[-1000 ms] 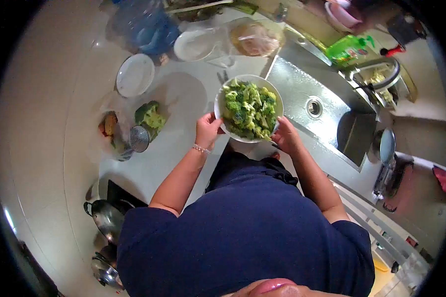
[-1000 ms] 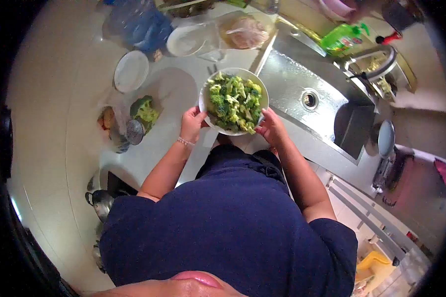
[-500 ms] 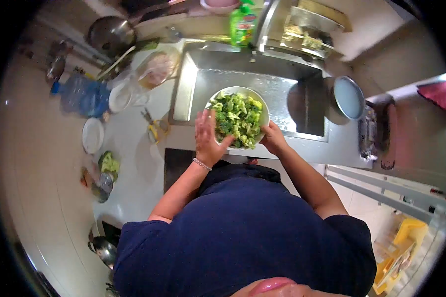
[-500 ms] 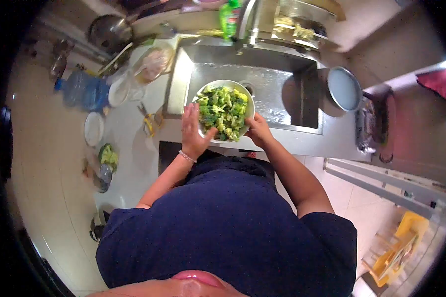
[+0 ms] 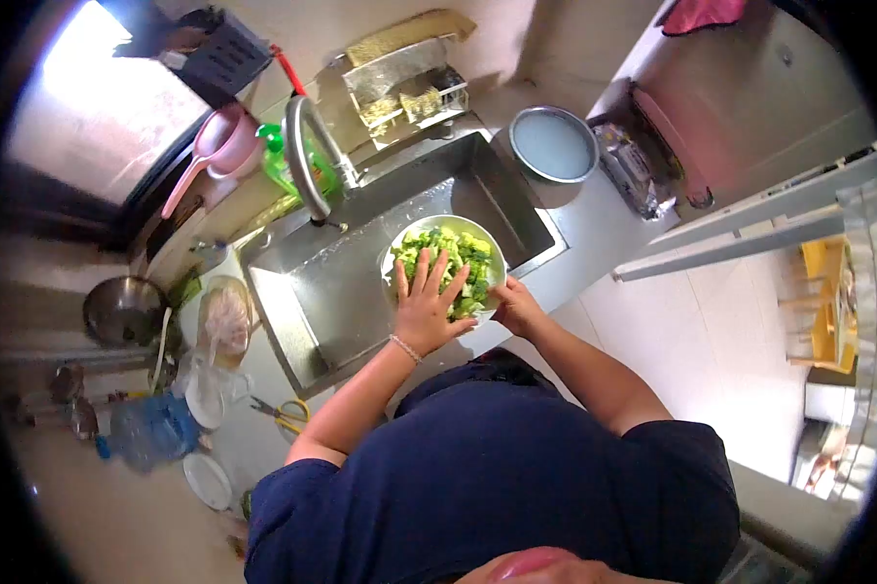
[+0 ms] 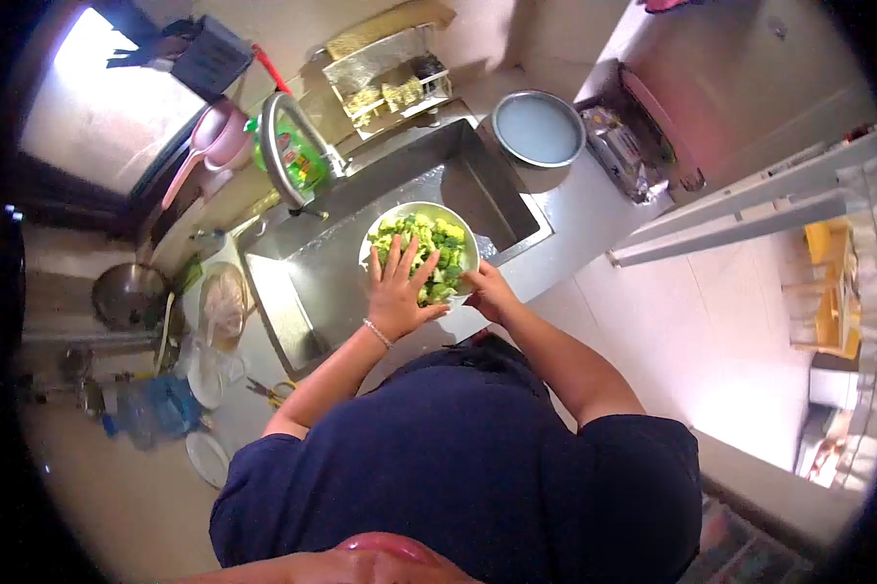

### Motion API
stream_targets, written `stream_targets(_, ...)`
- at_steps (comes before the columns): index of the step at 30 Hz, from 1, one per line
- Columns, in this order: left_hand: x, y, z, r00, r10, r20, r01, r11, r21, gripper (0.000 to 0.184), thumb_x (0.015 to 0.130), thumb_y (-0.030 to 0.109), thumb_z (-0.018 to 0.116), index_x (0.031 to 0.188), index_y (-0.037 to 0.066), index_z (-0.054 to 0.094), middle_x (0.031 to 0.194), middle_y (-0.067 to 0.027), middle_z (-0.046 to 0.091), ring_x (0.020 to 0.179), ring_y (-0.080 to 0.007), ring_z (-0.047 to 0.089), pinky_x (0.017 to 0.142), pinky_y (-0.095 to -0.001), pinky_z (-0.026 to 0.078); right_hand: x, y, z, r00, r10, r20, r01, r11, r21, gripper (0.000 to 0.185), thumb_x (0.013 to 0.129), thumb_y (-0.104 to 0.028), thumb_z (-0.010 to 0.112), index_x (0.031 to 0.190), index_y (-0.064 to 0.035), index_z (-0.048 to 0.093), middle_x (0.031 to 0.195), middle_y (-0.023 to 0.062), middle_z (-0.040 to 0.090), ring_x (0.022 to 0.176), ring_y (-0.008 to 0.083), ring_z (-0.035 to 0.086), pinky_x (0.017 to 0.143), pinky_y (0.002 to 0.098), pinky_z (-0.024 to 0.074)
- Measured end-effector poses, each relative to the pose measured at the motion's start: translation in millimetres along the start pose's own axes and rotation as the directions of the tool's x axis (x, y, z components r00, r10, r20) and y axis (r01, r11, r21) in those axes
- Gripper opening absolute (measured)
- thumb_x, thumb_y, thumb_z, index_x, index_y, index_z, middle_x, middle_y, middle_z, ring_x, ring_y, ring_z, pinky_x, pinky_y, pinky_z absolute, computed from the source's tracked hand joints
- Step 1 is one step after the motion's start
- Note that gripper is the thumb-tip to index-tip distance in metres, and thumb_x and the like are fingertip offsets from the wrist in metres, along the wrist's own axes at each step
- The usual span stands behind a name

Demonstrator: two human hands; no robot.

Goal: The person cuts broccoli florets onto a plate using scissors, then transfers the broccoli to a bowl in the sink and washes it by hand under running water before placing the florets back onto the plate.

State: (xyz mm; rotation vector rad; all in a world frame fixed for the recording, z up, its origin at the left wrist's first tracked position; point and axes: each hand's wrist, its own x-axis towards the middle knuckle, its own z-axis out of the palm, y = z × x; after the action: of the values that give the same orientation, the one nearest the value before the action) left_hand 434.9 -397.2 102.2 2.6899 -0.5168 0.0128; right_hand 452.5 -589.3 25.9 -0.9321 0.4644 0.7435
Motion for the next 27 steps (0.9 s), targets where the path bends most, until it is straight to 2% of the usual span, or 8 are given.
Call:
stream_targets(7, 28, 12, 15, 0.972, 0.079, -0.222, -0.137, 0.955, -0.263, 0.062, 0.07, 0.044, 0.065, 0.12, 0.011, 0.048, 0.135, -0.0181, 0.031, 0.128, -0.0379, 0.02, 0.104, -0.0526, 0.009, -19, -9, -38, 0.986, -0.071, -0.153, 0.095, 0.984, 0.153, 0.036, 0.079, -0.006, 0.048, 0.115, -0.0052, 0.044, 0.104, 0.0117, 0.055, 0.09, 0.0267, 0.058, 0.076, 0.0457, 0.0501)
stream_targets(11, 41, -15, 45, 0.899, -0.248, -0.36, 0.069, 0.893, -0.444, 0.04, 0.078, 0.021, 0.062, 0.112, 0.004, 0.052, 0.123, -0.0172, 0.044, 0.118, -0.0337, 0.04, 0.097, -0.0431, 0.033, -23, -24, -69, 0.981, -0.118, -0.151, 0.141, 0.978, 0.154, 0.036, 0.079, -0.007, 0.048, 0.114, -0.0047, 0.042, 0.108, 0.0125, 0.053, 0.095, 0.0275, 0.055, 0.081, 0.0472, 0.0469)
stream_targets(14, 57, -18, 85, 0.814, -0.574, -0.089, 0.282, 0.525, -0.803, 0.04, 0.08, 0.018, 0.061, 0.115, 0.002, 0.048, 0.119, -0.0159, 0.047, 0.106, -0.0248, 0.05, 0.085, -0.035, 0.044, -28, -40, -113, 0.982, -0.126, -0.141, 0.145, 0.981, 0.131, 0.04, 0.076, -0.006, 0.048, 0.116, -0.0035, 0.042, 0.108, 0.0127, 0.053, 0.097, 0.0272, 0.055, 0.084, 0.0459, 0.046)
stream_targets(17, 96, -35, 149, 0.741, -0.626, 0.244, 0.531, 0.324, -0.783, 0.051, 0.081, 0.024, 0.062, 0.122, 0.002, 0.039, 0.117, -0.0165, 0.048, 0.097, -0.019, 0.052, 0.075, -0.03, 0.048, -30, -67, -146, 0.982, -0.14, -0.128, 0.156, 0.98, 0.125, 0.043, 0.074, -0.005, 0.047, 0.117, -0.0025, 0.041, 0.109, 0.0129, 0.052, 0.098, 0.0272, 0.054, 0.084, 0.0444, 0.0459)
stream_targets(18, 120, -22, 147, 0.697, -0.602, 0.389, 0.558, 0.115, -0.822, 0.061, 0.079, 0.028, 0.064, 0.124, -0.001, 0.036, 0.112, -0.0176, 0.051, 0.086, -0.0189, 0.057, 0.068, -0.0288, 0.048, -33, -82, -153, 0.981, -0.142, -0.132, 0.157, 0.981, 0.117, 0.043, 0.075, -0.005, 0.048, 0.117, -0.0024, 0.041, 0.11, 0.0129, 0.052, 0.098, 0.0272, 0.054, 0.084, 0.0443, 0.0459)
stream_targets(20, 165, -1, 159, 0.628, -0.565, 0.535, 0.613, -0.065, -0.787, 0.067, 0.082, 0.029, 0.061, 0.13, -0.001, 0.026, 0.119, -0.0189, 0.045, 0.094, -0.0213, 0.053, 0.078, -0.0308, 0.047, -28, -98, -191, 0.984, -0.158, -0.085, 0.168, 0.978, 0.124, 0.043, 0.077, -0.005, 0.047, 0.119, -0.0027, 0.04, 0.111, 0.0124, 0.052, 0.099, 0.0268, 0.054, 0.084, 0.0439, 0.0458)
stream_targets(25, 271, 24, 213, 0.649, -0.504, 0.57, 0.526, -0.244, -0.815, 0.081, 0.08, 0.032, 0.063, 0.135, 0.0, 0.013, 0.128, -0.026, 0.033, 0.098, -0.0339, 0.053, 0.078, -0.036, 0.049, -33, -146, -246, 0.977, -0.185, -0.102, 0.194, 0.977, 0.087, 0.041, 0.08, -0.004, 0.045, 0.12, -0.0029, 0.039, 0.114, 0.0133, 0.051, 0.102, 0.0273, 0.053, 0.087, 0.0437, 0.0448)
stream_targets(27, 297, 31, 239, 0.617, -0.58, 0.532, 0.466, -0.275, -0.841, 0.061, 0.08, 0.028, 0.062, 0.124, 0.0, 0.03, 0.118, -0.0216, 0.042, 0.091, -0.0316, 0.056, 0.066, -0.0375, 0.052, -34, -151, -271, 0.97, -0.224, -0.092, 0.234, 0.965, 0.117, 0.04, 0.079, -0.004, 0.045, 0.119, -0.0018, 0.039, 0.114, 0.0151, 0.05, 0.103, 0.0284, 0.052, 0.087, 0.0448, 0.0447)
